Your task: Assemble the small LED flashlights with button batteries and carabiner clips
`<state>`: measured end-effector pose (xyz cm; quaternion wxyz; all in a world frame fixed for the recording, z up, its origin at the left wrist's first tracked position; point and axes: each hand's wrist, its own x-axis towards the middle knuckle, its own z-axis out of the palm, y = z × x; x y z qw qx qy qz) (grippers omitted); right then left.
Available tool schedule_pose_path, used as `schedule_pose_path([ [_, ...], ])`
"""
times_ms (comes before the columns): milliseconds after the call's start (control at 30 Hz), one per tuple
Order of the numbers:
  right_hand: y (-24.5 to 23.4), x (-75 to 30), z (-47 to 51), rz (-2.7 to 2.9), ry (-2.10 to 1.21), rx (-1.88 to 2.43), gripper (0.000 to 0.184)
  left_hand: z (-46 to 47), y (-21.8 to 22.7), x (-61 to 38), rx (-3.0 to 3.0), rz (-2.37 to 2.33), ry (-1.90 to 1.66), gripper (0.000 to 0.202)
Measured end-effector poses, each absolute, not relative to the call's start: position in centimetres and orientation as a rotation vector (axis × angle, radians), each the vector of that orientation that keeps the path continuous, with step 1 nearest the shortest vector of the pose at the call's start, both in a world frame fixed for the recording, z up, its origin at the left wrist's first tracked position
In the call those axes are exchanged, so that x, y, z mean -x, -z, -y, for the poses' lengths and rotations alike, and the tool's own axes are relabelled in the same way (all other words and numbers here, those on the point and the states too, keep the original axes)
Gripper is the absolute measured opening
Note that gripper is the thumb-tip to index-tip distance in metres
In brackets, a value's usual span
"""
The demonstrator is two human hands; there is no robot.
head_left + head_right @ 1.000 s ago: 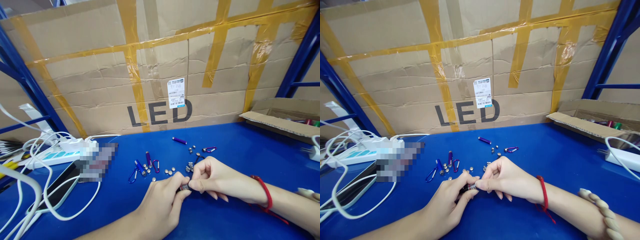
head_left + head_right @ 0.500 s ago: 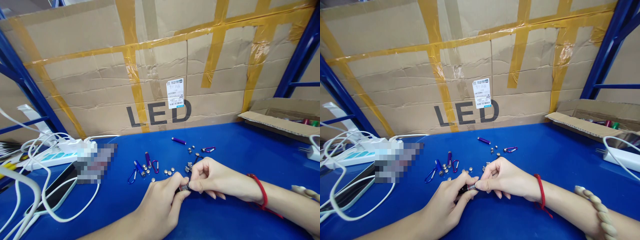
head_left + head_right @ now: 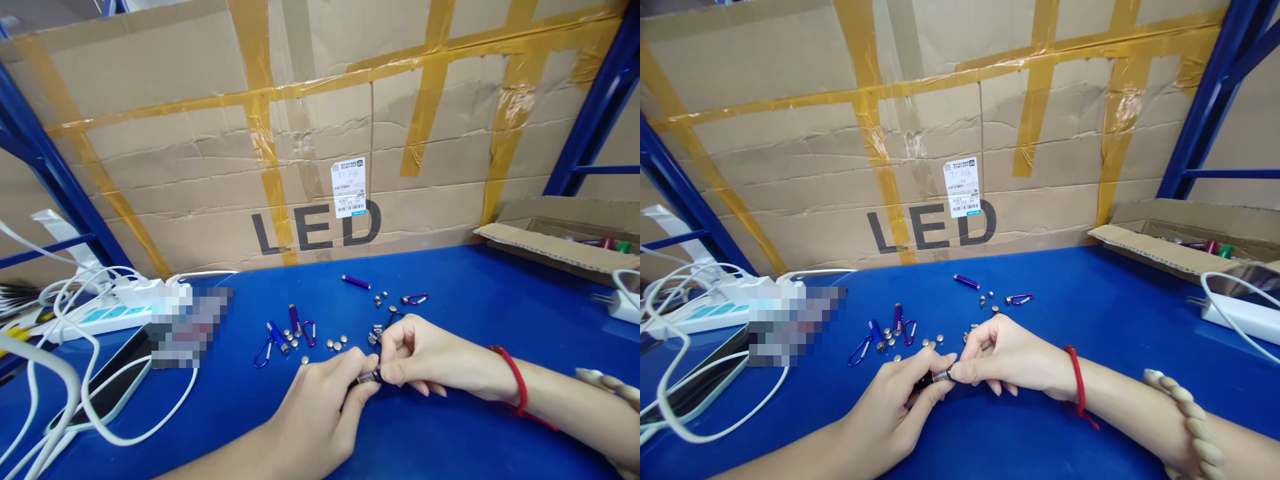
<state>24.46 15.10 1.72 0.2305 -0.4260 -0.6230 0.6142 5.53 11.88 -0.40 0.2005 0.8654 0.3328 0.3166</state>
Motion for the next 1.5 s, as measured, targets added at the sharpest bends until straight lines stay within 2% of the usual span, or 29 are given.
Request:
schedule_pose_path([
  [600, -1.51, -24.58, -15.04, 1.651, -1.666, 1.088, 0.03, -12.15, 0.27, -5.73, -2.454, -0.947, -1.041, 0.018],
  [833, -1.7, -24.66, -15.25, 1.666, -1.488, 1.169, 0.031, -12.24, -0.23, -5.96, -2.349, -1.09, -0.872, 0.016],
  [1000, -1.81, -24.64, -15.2, 1.662, -1.519, 1.149, 0.032, -12.24, -0.45, -5.94, -2.394, -1.116, -0.849, 0.023],
  [1333, -1.26, -24.77, -15.28, 1.792, -1.711, 1.076, 0.028, -11.92, -0.22, -5.61, -2.544, -0.933, -0.849, 0.021],
  [1500, -1.75, -24.46, -14.42, 1.929, -1.594, 1.089, 0.027, -11.82, -0.2, -5.48, -2.558, -0.966, -0.792, 0.021],
])
